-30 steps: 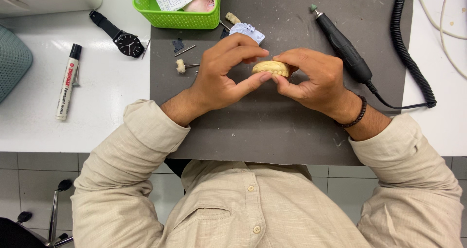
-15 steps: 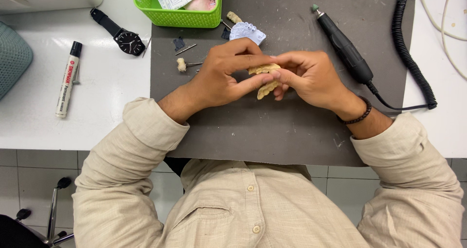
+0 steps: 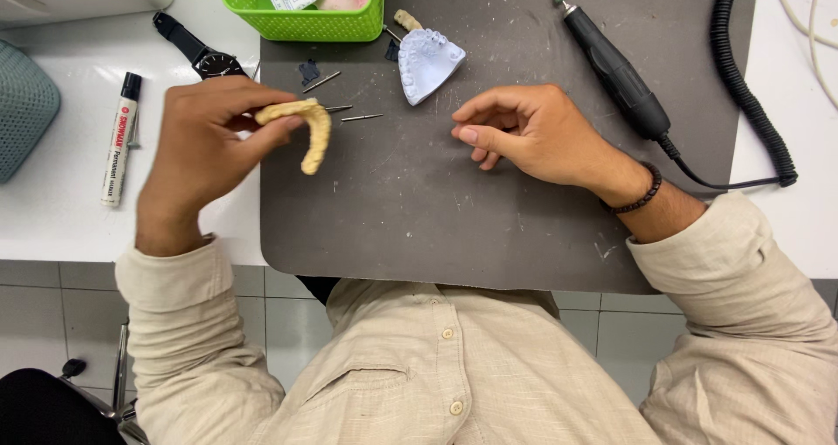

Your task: The person holds a dental bridge prosthesis and grinds and polishes it with a rotary tool, rotating the prosthesis in hand to work different surfaces. They briefly set it down to change the tool's bur, then resume grinding the prosthesis over the work mat.

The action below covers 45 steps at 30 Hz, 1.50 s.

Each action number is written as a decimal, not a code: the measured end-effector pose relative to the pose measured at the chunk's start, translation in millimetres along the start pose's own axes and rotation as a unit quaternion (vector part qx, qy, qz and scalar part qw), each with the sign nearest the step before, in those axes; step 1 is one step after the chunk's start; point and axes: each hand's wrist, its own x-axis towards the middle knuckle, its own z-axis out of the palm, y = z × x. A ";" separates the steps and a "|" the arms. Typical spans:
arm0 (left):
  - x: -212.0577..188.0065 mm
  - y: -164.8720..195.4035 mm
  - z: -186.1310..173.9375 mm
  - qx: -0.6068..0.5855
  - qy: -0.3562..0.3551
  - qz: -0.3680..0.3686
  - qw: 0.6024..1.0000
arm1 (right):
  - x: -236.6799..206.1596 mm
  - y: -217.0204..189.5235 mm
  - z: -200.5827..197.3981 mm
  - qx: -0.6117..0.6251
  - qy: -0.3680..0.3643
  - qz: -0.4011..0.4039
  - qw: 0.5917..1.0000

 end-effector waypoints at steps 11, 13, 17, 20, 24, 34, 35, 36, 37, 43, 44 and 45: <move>-42.0 -25.0 -1.7 0.159 0.041 -0.025 0.986 | -24.2 -4.7 -6.2 -0.396 0.127 -0.237 0.878; -43.3 -10.2 -13.1 0.257 0.026 -0.018 0.966 | -40.9 -18.0 -23.2 -0.561 0.211 -0.217 0.771; -32.6 26.6 -31.5 0.293 0.034 -0.015 0.955 | -57.9 -23.8 -53.7 -0.697 0.183 0.056 0.691; -16.0 50.7 -23.5 0.199 0.066 0.091 0.974 | -55.6 -17.2 -61.4 -0.660 0.128 0.172 0.720; 6.5 76.9 22.9 0.015 0.012 0.127 0.992 | -50.0 -17.0 -50.3 -0.570 0.169 -0.037 0.804; 34.9 113.4 153.6 -0.412 0.055 0.017 0.909 | -37.7 -27.8 13.7 -0.324 0.183 -0.326 0.869; 36.2 110.9 156.1 -0.380 0.087 0.059 0.919 | -38.7 -25.1 13.5 -0.325 0.197 -0.313 0.870; 38.1 108.1 157.9 -0.347 0.117 0.103 0.925 | -39.0 -21.5 13.4 -0.308 0.201 -0.301 0.880; 40.3 105.2 158.8 -0.328 0.136 0.132 0.925 | -38.6 -16.9 14.1 -0.291 0.207 -0.290 0.888; 50.4 101.2 167.1 -0.397 0.047 0.150 0.904 | -23.6 20.3 25.6 -0.264 0.161 -0.278 0.910; 48.8 102.1 168.3 -0.392 0.031 0.152 0.907 | -23.6 26.1 28.2 -0.245 0.145 -0.308 0.908; 47.3 102.7 168.8 -0.387 0.015 0.155 0.909 | -23.7 31.3 30.5 -0.227 0.122 -0.273 0.927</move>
